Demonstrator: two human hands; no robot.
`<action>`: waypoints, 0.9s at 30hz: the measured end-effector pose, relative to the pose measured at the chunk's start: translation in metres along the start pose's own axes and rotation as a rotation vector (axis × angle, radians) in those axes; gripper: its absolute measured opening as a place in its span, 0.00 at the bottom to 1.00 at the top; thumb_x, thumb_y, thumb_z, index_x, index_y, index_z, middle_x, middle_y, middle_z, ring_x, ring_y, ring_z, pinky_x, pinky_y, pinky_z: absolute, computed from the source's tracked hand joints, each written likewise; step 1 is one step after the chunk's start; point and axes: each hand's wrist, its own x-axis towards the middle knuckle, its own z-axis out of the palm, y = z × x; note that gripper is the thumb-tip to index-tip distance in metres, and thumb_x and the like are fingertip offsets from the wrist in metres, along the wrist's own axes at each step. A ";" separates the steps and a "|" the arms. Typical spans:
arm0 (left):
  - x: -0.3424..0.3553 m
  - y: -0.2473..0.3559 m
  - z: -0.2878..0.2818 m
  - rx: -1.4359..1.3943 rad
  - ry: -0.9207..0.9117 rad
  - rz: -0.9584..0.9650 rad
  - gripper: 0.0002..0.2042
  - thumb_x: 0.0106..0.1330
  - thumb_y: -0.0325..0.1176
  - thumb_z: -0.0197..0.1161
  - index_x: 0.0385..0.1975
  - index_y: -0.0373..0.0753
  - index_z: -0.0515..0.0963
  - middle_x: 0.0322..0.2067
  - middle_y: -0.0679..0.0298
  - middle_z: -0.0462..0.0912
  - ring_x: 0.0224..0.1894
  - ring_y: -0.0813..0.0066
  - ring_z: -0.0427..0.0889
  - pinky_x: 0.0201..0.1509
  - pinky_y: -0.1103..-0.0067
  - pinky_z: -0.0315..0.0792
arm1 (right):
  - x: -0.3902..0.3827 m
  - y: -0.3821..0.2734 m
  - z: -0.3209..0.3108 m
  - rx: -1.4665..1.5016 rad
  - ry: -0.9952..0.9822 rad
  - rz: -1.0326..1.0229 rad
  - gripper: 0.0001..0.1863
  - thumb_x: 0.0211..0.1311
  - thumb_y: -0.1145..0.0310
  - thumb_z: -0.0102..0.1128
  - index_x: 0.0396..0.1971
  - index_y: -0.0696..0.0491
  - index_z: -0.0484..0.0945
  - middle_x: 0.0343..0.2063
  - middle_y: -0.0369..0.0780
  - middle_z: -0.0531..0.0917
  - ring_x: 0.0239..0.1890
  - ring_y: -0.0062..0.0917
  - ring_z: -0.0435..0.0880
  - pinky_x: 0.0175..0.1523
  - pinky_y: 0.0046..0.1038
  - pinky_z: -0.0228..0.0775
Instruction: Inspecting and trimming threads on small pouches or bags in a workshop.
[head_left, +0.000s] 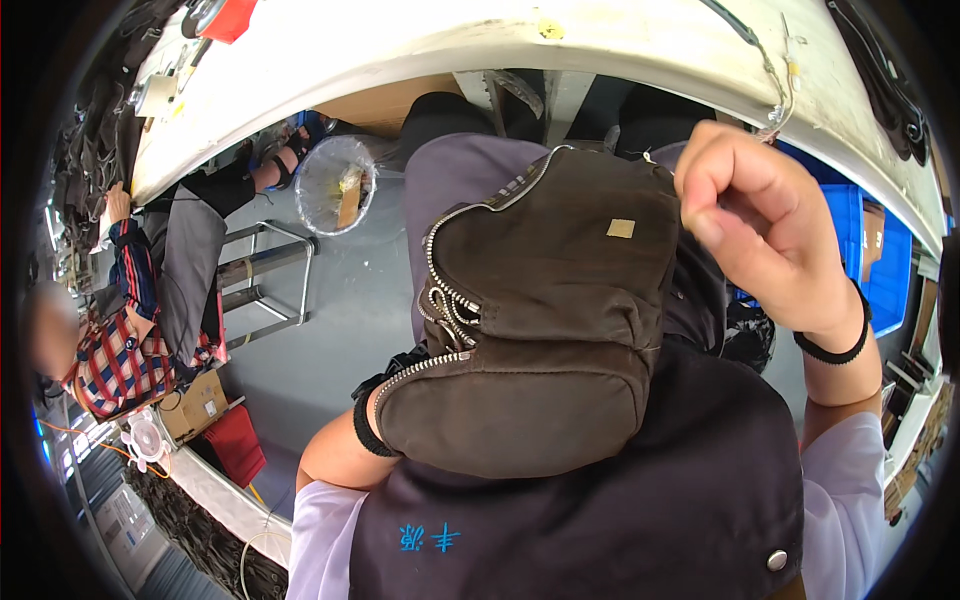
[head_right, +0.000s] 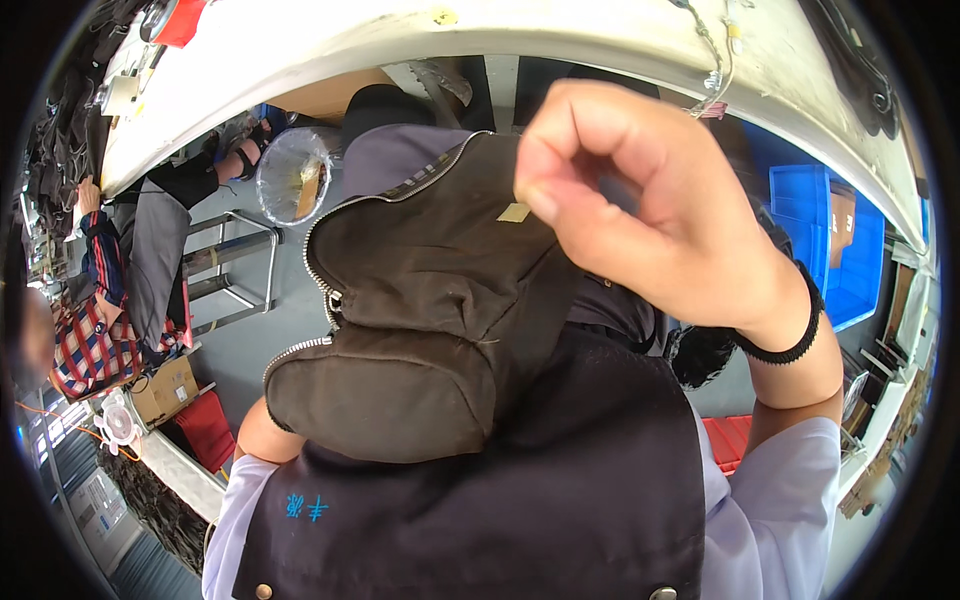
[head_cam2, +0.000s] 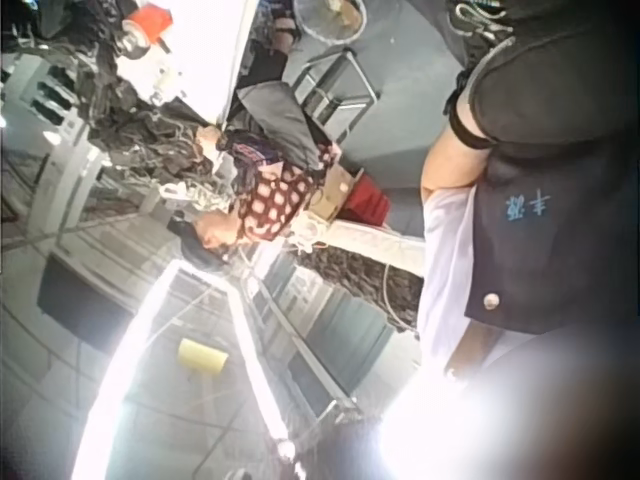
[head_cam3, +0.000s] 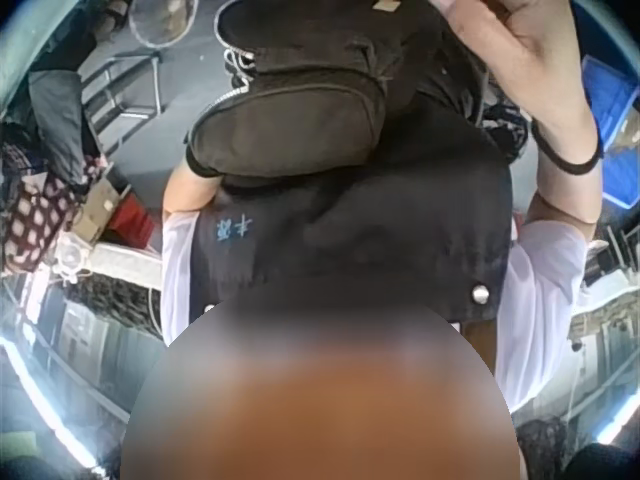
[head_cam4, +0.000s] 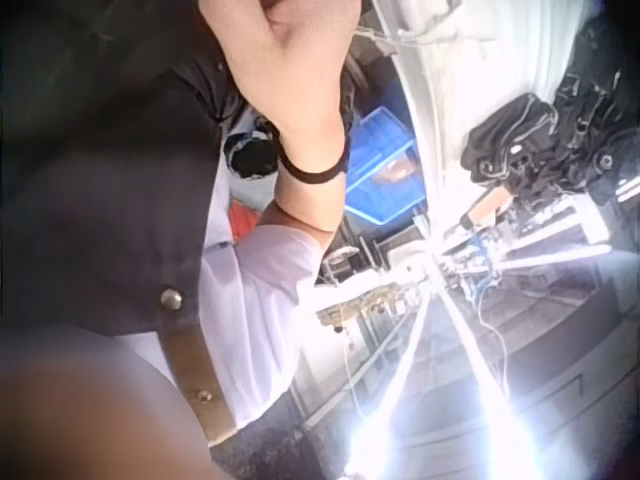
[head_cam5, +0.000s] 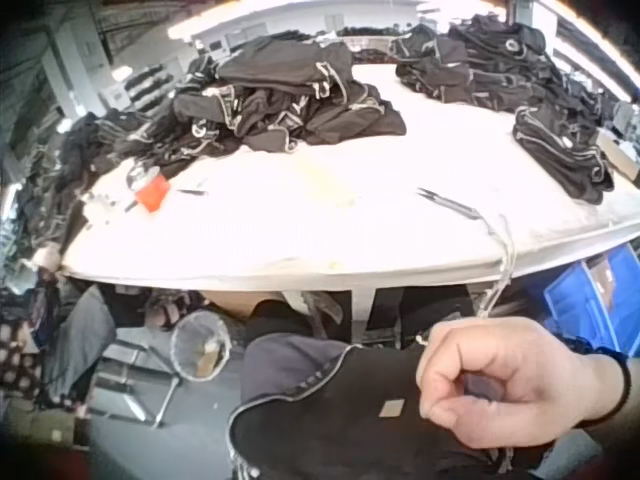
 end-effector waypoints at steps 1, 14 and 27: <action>0.001 0.001 0.000 0.003 -0.004 0.001 0.26 0.71 0.45 0.47 0.62 0.31 0.63 0.56 0.51 0.72 0.58 0.59 0.72 0.65 0.69 0.65 | -0.002 0.000 -0.003 0.056 -0.077 0.039 0.06 0.60 0.73 0.51 0.24 0.55 0.71 0.24 0.35 0.71 0.27 0.19 0.67 0.37 0.20 0.60; -0.006 0.010 0.004 0.072 -0.049 0.031 0.26 0.71 0.45 0.47 0.61 0.31 0.63 0.55 0.52 0.73 0.58 0.59 0.72 0.65 0.69 0.65 | 0.001 -0.014 0.009 -0.317 -0.266 -0.554 0.09 0.43 0.76 0.69 0.29 0.57 0.81 0.26 0.39 0.77 0.25 0.28 0.74 0.27 0.29 0.63; 0.007 -0.001 -0.001 0.145 -0.089 0.115 0.26 0.72 0.45 0.46 0.61 0.31 0.64 0.55 0.52 0.73 0.57 0.60 0.73 0.65 0.70 0.65 | -0.011 0.001 -0.009 0.542 -0.301 0.145 0.18 0.59 0.60 0.54 0.11 0.51 0.73 0.16 0.36 0.74 0.18 0.20 0.69 0.24 0.20 0.57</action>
